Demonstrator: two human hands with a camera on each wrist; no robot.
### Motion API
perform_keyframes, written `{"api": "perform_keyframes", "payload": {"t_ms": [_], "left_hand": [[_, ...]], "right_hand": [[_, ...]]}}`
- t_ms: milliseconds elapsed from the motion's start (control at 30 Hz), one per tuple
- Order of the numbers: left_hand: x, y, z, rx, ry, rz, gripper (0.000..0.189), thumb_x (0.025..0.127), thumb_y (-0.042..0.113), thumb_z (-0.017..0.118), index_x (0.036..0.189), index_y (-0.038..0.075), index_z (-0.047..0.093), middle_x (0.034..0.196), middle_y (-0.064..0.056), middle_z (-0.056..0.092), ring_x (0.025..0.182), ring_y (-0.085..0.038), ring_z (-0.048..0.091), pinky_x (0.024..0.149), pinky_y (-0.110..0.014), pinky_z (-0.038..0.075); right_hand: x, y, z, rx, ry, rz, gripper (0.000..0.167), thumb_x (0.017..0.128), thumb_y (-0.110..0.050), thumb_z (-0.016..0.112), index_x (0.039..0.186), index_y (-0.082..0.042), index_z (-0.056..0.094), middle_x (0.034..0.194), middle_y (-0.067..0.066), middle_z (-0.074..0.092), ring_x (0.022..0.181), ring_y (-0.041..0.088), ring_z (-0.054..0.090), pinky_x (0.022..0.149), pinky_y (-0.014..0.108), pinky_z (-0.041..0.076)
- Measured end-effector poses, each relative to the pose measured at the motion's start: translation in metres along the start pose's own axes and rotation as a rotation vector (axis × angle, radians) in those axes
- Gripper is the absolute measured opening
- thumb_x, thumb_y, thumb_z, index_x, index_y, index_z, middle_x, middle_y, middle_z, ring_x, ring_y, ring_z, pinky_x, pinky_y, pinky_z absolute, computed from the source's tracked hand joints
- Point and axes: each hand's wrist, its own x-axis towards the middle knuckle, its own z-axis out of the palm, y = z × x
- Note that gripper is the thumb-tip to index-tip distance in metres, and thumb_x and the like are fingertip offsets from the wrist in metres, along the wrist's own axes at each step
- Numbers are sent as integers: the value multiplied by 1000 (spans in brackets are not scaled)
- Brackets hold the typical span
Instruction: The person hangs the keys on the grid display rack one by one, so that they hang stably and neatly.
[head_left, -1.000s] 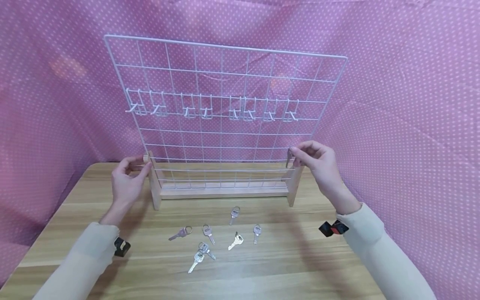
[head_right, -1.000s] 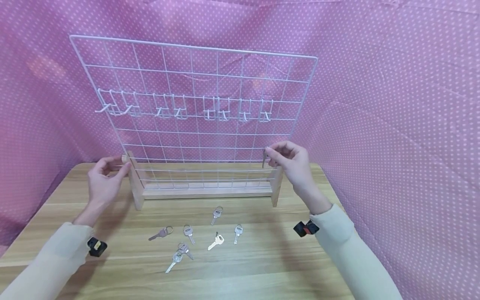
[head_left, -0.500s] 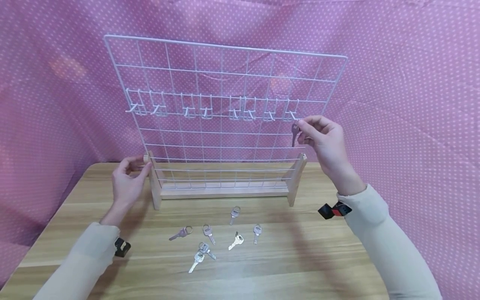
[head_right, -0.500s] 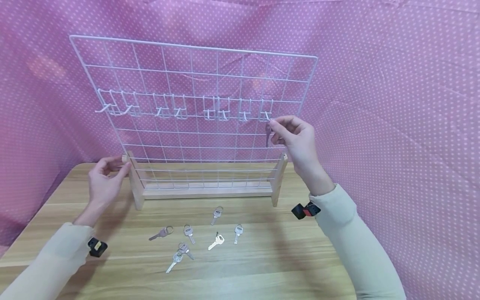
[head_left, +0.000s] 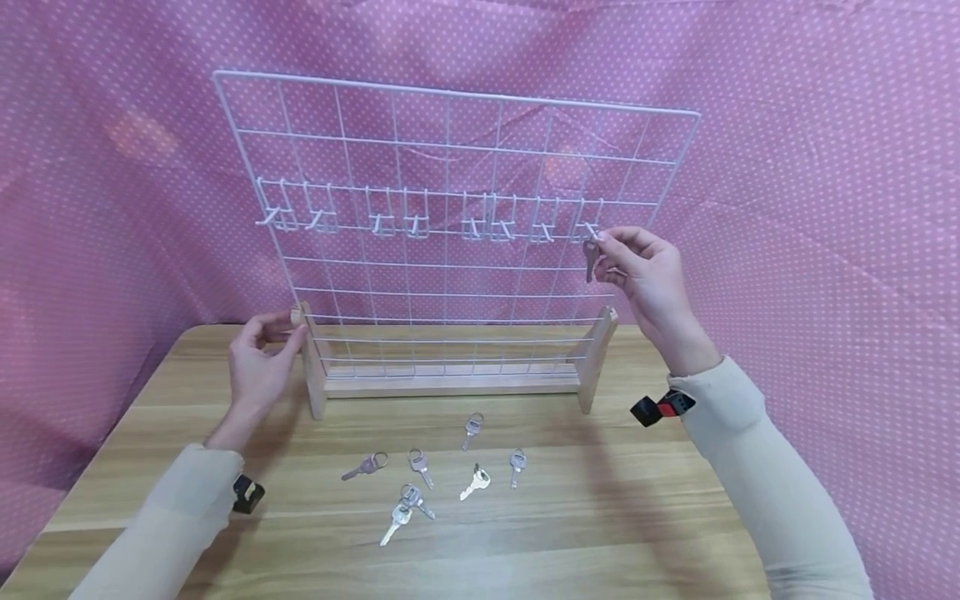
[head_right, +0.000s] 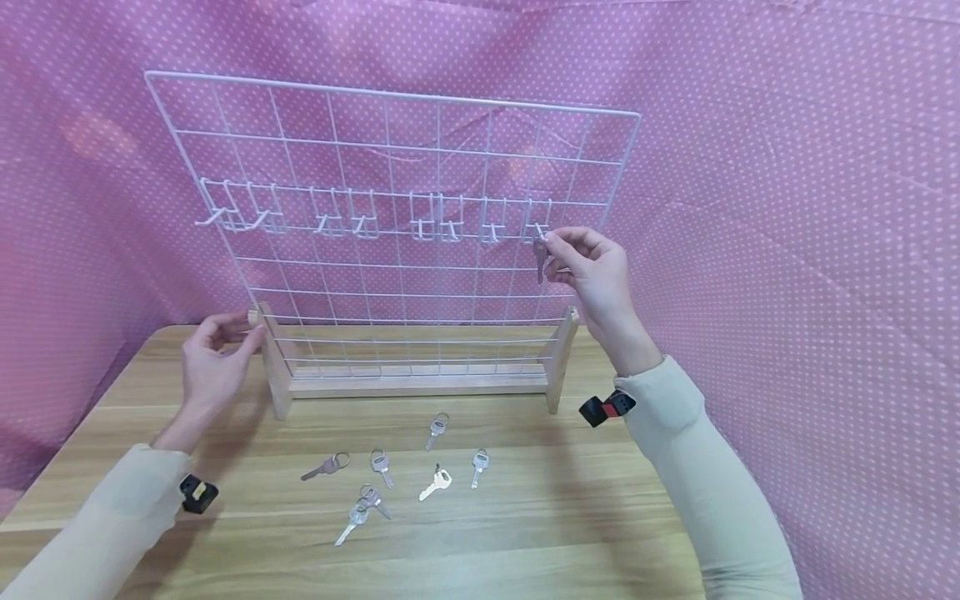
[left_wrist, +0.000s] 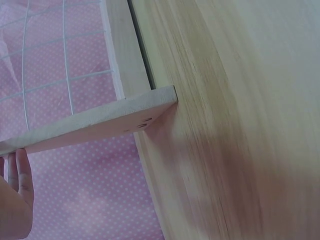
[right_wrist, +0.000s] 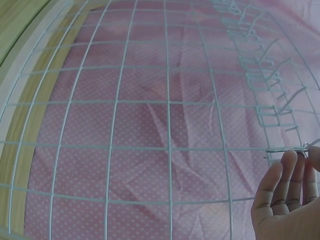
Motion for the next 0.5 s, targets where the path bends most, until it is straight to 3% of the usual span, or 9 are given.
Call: {"api": "perform_keyframes", "payload": {"t_ms": [167,333,500], "left_hand": [[0,1,-2,27,-10,-14,33,94,3,77,123,-7,66,92,29,67,81,7,62,70,-3,57],[1,0,-1,29,-17,-11,33,94,3,77,123,-8,66,92,28,66,81,6,62,69,-4,58],[1,0,-1,30,-17,-4,32,94,3,77,122,-8,66,92,28,66,81,6,62,70,-3,57]], "right_hand": [[3,4,-1,-26,-4,-24,6,95,-10,78,96,-7,73,82,0,78,64,10,69,63,19,63],[-4,9,-7,-198,21,-46,6,96,-12,78,100,-12,75,86,-5,77,66,7,69,65,18,63],[-24,26,-14,-325,10,-25,8,97,-10,76,101,-16,75,87,-8,75,68,5,68,66,17,62]]}}
